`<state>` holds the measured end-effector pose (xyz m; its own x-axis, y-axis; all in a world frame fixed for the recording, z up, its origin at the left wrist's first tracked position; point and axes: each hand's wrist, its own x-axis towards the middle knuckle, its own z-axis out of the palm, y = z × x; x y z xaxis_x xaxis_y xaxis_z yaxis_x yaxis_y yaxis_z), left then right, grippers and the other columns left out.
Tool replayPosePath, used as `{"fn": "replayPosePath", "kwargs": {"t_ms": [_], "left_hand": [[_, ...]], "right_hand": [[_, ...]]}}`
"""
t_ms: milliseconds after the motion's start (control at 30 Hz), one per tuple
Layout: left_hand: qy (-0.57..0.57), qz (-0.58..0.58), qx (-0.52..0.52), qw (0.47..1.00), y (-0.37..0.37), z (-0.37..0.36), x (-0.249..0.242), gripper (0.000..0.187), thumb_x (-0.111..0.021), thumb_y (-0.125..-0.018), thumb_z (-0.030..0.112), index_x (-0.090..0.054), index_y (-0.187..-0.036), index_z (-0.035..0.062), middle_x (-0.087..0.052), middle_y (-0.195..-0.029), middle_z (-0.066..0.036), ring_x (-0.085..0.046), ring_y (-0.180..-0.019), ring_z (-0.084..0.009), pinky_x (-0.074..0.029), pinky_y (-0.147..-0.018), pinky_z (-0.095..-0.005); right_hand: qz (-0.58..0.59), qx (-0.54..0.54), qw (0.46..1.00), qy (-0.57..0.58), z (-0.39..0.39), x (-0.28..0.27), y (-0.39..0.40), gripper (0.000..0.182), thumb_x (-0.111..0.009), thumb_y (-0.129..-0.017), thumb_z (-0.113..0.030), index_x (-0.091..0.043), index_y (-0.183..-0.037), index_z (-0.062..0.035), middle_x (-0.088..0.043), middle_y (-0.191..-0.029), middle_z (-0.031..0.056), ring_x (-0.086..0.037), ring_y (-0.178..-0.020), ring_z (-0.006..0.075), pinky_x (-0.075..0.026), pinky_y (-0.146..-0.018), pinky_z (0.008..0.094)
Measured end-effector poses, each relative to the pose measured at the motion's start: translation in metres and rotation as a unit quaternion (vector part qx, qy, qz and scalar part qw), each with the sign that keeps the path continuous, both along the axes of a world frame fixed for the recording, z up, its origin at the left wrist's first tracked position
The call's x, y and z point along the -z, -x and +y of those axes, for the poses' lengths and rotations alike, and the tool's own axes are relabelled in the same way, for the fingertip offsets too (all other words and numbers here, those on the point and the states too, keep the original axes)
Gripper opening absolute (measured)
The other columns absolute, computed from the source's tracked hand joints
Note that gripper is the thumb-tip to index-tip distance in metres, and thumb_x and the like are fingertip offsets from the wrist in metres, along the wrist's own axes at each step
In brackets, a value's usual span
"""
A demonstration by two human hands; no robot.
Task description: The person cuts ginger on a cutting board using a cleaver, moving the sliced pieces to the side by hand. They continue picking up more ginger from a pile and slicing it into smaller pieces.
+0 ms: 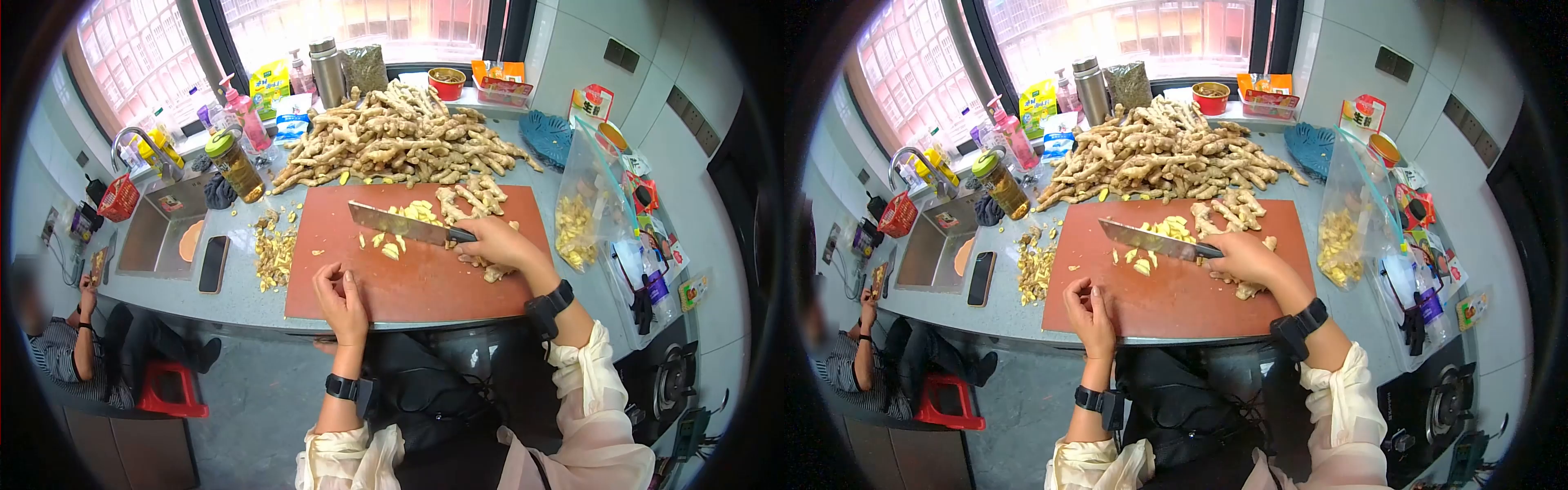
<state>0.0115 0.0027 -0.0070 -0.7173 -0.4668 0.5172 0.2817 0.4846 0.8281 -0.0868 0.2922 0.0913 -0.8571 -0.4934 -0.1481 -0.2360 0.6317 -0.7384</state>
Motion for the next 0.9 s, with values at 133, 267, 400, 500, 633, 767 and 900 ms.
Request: {"fn": "replayPosePath", "kwargs": {"t_ms": [133, 267, 400, 500, 633, 767, 900], "left_hand": [[-0.003, -0.005, 0.003, 1.0, 0.0, -0.001, 0.001, 0.024, -0.062, -0.102, 0.01, -0.059, -0.123, -0.0005, -0.058, -0.119, -0.014, -0.059, -0.102, -0.0263, -0.049, -0.089, -0.0375], [-0.004, -0.007, 0.011, 1.0, 0.001, 0.0, 0.001, 0.023, -0.062, -0.102, 0.011, -0.059, -0.122, -0.0004, -0.058, -0.119, -0.014, -0.06, -0.102, -0.0268, -0.05, -0.088, -0.0368], [0.006, -0.026, 0.012, 1.0, 0.0, 0.001, -0.004, 0.023, -0.062, -0.102, 0.011, -0.06, -0.121, -0.0004, -0.058, -0.119, -0.014, -0.06, -0.103, -0.0263, -0.05, -0.087, -0.0364], [0.005, -0.043, 0.017, 0.999, 0.002, 0.001, -0.003, 0.022, -0.064, -0.101, 0.012, -0.062, -0.119, 0.0001, -0.062, -0.116, -0.014, -0.061, -0.105, -0.0274, -0.051, -0.088, -0.0385], [0.152, -0.107, 0.002, 0.983, 0.002, 0.004, -0.01, 0.015, -0.068, -0.097, 0.014, -0.069, -0.108, 0.0057, -0.068, -0.107, -0.01, -0.062, -0.107, -0.0291, -0.046, -0.096, -0.0425], [0.29, -0.089, 0.001, 0.953, 0.005, 0.015, -0.016, 0.012, -0.071, -0.092, 0.017, -0.073, -0.102, 0.0115, -0.072, -0.112, -0.006, -0.062, -0.114, -0.0304, -0.04, -0.104, -0.0454], [0.319, -0.067, 0.104, 0.94, 0.004, 0.051, -0.031, 0.016, -0.072, -0.09, 0.018, -0.074, -0.105, 0.0126, -0.071, -0.116, -0.006, -0.06, -0.119, -0.029, -0.039, -0.109, -0.0472]], "right_hand": [[-0.042, 0.01, 0.999, 0.024, -0.008, -0.002, -0.006, 0.02, -0.072, -0.096, -0.013, -0.066, -0.112, -0.0037, -0.068, -0.078, 0.0021, -0.062, -0.064, 0.0107, -0.049, -0.057, 0.0284], [-0.13, -0.009, 0.991, 0.03, -0.004, -0.013, -0.02, 0.022, -0.072, -0.097, -0.015, -0.066, -0.115, -0.0053, -0.066, -0.076, 0.0015, -0.06, -0.06, 0.009, -0.049, -0.053, 0.0273], [-0.118, 0.05, 0.991, 0.046, 0.001, -0.012, -0.026, 0.022, -0.071, -0.098, -0.017, -0.067, -0.116, -0.0053, -0.066, -0.077, 0.0015, -0.058, -0.056, 0.0078, -0.047, -0.049, 0.0249], [-0.136, 0.109, 0.96, 0.219, 0.013, -0.002, -0.03, 0.022, -0.07, -0.1, -0.017, -0.067, -0.117, -0.0036, -0.065, -0.076, 0.0016, -0.057, -0.054, 0.007, -0.046, -0.048, 0.0232], [-0.094, 0.164, 0.9, 0.392, 0.04, 0.015, -0.044, 0.025, -0.071, -0.1, -0.019, -0.068, -0.118, -0.002, -0.065, -0.077, 0.0006, -0.06, -0.062, 0.0053, -0.047, -0.052, 0.0208], [-0.051, 0.248, 0.853, 0.456, 0.061, 0.037, -0.056, 0.023, -0.071, -0.1, -0.018, -0.067, -0.116, -0.0016, -0.062, -0.074, 0.0016, -0.057, -0.057, 0.0074, -0.047, -0.051, 0.0218], [-0.02, 0.271, 0.837, 0.475, 0.076, 0.062, -0.059, 0.019, -0.068, -0.102, -0.017, -0.068, -0.116, -0.0036, -0.063, -0.079, -0.0009, -0.057, -0.061, 0.0053, -0.047, -0.051, 0.0222]]}}
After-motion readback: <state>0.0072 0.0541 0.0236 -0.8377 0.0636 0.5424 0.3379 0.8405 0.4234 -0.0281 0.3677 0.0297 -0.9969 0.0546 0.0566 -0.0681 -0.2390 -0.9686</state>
